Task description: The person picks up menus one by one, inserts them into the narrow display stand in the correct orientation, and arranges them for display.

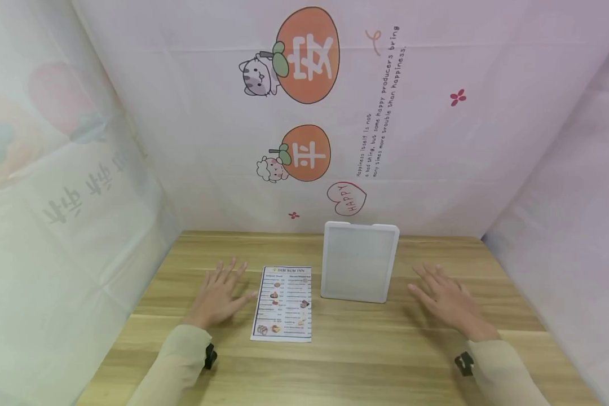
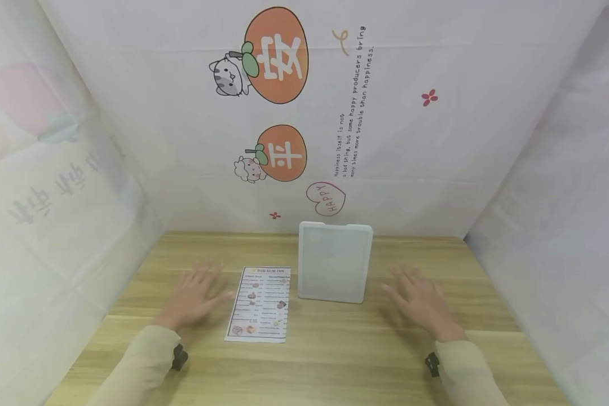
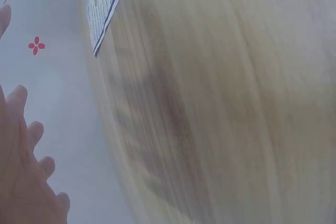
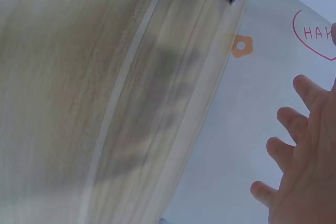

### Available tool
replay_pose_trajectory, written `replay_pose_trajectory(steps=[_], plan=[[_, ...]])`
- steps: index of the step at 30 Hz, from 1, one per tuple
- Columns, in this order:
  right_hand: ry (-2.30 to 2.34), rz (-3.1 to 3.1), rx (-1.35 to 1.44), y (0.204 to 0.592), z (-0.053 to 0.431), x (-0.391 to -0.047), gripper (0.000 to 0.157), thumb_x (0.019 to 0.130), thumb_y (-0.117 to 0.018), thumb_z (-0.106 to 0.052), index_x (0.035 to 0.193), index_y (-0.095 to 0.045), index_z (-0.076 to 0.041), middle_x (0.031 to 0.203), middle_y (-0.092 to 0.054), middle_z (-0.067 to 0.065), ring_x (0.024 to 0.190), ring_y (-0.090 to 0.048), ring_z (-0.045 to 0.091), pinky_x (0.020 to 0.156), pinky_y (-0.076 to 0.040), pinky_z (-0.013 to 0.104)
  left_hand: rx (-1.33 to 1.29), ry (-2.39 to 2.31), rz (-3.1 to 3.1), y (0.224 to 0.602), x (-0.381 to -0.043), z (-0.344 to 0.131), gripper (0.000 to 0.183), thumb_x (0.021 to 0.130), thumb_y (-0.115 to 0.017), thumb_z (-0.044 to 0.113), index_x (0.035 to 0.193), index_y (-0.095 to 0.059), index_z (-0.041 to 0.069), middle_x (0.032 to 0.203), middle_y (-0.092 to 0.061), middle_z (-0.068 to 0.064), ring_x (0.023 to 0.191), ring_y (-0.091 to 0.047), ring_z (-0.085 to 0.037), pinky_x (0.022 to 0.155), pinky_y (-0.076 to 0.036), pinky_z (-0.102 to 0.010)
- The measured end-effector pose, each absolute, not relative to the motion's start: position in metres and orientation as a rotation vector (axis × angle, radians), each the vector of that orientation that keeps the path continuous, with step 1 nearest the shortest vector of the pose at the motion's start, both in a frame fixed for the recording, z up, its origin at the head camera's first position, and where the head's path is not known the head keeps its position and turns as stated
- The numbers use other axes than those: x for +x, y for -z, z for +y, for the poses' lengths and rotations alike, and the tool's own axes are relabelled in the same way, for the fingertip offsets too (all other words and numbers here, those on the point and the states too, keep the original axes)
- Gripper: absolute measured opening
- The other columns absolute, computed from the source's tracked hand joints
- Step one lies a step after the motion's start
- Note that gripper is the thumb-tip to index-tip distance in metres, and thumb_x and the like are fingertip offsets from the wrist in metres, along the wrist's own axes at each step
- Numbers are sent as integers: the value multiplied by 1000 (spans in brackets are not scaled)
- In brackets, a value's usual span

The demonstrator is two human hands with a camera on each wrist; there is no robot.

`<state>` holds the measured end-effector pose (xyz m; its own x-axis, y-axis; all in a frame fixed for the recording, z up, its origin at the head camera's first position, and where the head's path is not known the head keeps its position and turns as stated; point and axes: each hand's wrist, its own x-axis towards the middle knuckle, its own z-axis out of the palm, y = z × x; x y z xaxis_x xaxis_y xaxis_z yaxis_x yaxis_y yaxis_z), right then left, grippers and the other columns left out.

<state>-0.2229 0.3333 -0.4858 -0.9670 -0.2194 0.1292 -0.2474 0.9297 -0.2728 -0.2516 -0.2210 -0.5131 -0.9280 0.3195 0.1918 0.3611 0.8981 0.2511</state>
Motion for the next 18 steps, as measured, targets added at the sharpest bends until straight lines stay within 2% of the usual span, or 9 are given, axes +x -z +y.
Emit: replay_pose_trajectory(steps=[4, 11, 14, 18], plan=[[-475, -2993, 371, 486, 331, -223, 69, 104, -38, -58, 159, -28, -17, 162, -21, 19, 145, -16, 50, 108, -6, 77, -548, 417, -2924, 513, -253, -221, 82, 97, -53, 61, 161, -20, 23, 165, -11, -12, 149, -7, -45, 115, -10, -67], [-581, -2971, 385, 486, 328, -224, 67, 104, -41, -56, 158, -32, -17, 162, -22, 18, 147, -17, 48, 108, -9, 77, -580, 432, -2951, 510, -251, -218, 81, 98, -54, 58, 161, -20, 18, 164, -14, -14, 149, -11, -43, 117, -12, -63], [-643, -2949, 398, 486, 325, -225, 65, 104, -44, -54, 157, -35, -17, 161, -26, 19, 145, -20, 48, 105, -13, 79, -594, 452, -2964, 508, -250, -216, 83, 97, -55, 58, 160, -20, 17, 163, -17, -13, 148, -15, -42, 118, -15, -59], [-749, -2905, 426, 486, 320, -226, 61, 105, -47, -49, 153, -40, -12, 157, -33, 23, 141, -29, 49, 105, -21, 77, -590, 556, -2981, 506, -248, -213, 87, 94, -59, 59, 160, -22, 16, 162, -21, -15, 147, -22, -43, 116, -19, -61]])
